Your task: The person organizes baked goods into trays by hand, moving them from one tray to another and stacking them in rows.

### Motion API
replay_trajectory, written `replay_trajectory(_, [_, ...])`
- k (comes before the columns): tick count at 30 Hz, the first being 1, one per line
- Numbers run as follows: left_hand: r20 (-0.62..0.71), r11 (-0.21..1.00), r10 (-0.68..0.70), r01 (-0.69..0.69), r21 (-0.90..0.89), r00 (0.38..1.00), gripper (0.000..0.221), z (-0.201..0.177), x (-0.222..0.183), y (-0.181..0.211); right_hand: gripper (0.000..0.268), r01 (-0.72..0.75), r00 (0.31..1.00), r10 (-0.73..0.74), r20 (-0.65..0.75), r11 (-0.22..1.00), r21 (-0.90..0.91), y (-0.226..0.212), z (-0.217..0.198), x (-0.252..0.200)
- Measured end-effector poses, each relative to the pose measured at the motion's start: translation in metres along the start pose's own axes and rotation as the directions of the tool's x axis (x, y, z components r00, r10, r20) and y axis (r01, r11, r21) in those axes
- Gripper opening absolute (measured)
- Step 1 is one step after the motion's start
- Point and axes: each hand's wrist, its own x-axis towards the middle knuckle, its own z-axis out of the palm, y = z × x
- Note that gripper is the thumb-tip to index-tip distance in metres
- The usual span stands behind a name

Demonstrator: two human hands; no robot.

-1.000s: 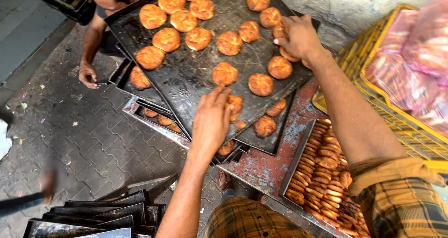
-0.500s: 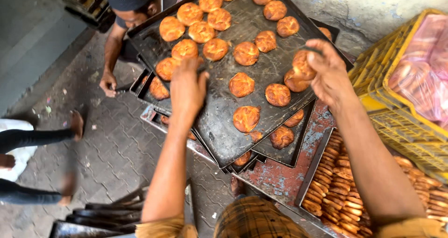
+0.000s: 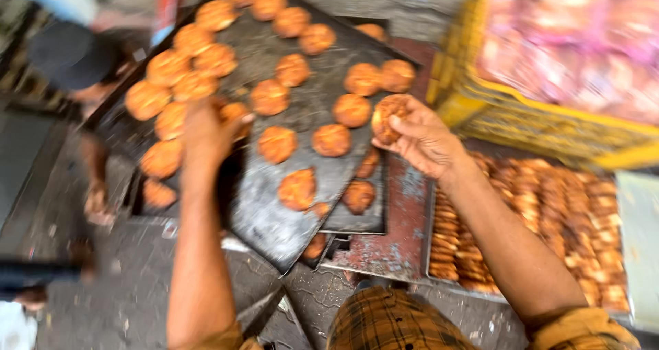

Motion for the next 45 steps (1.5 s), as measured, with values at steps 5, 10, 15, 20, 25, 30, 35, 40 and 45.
replay_trajectory(5, [0.066, 0.997, 0.039, -0.044, 0.063, 0.997, 0.058, -0.021, -0.016, 0.029, 0.047, 0.098, 0.993, -0.098, -0.069, 0.995, -0.001, -0.023, -0.016, -0.069])
replay_trajectory(10, [-0.089, 0.979, 0.173, -0.181, -0.097, 0.981, 0.043, -0.054, -0.081, 0.137, 0.046, 0.179, 0.937, -0.253, -0.241, 0.94, -0.292, -0.038, -0.079, -0.183])
replay_trajectory(15, [-0.123, 0.71, 0.289, -0.298, -0.637, 0.95, 0.027, 0.013, -0.166, 0.291, 0.049, 0.047, 0.724, -0.448, -0.524, 0.79, -0.611, -0.06, -0.154, -0.315])
replay_trajectory(20, [0.34, 0.63, 0.616, -0.185, -0.754, 0.711, 0.034, 0.145, -0.27, 0.432, 0.04, 0.002, 0.6, -0.551, -0.58, 0.726, -0.688, -0.064, -0.212, -0.452])
replay_trajectory(25, [0.467, 0.625, 0.769, -0.357, -0.695, 0.437, 0.032, 0.257, -0.363, 0.524, 0.038, -0.25, 0.522, -0.508, -0.685, 0.677, -0.693, -0.053, -0.257, -0.546])
replay_trajectory(30, [0.648, 0.685, 0.681, -0.609, -0.399, 0.341, 0.038, 0.349, -0.403, 0.577, 0.032, -0.328, 0.581, -0.443, -0.682, 0.64, -0.695, -0.034, -0.287, -0.582])
replay_trajectory(35, [0.731, 0.713, 0.603, -0.627, -0.314, 0.32, 0.037, 0.38, -0.407, 0.591, 0.03, -0.391, 0.705, -0.414, -0.577, 0.452, -0.802, -0.029, -0.311, -0.587])
replay_trajectory(40, [0.734, 0.709, 0.636, -0.558, -0.431, 0.24, 0.034, 0.37, -0.394, 0.59, 0.031, -0.27, 0.854, -0.418, -0.309, 0.153, -0.951, -0.022, -0.326, -0.576])
replay_trajectory(45, [0.685, 0.687, 0.693, -0.492, -0.535, 0.222, 0.039, 0.372, -0.386, 0.591, 0.029, -0.222, 0.898, -0.386, -0.21, 0.015, -0.975, -0.024, -0.337, -0.571])
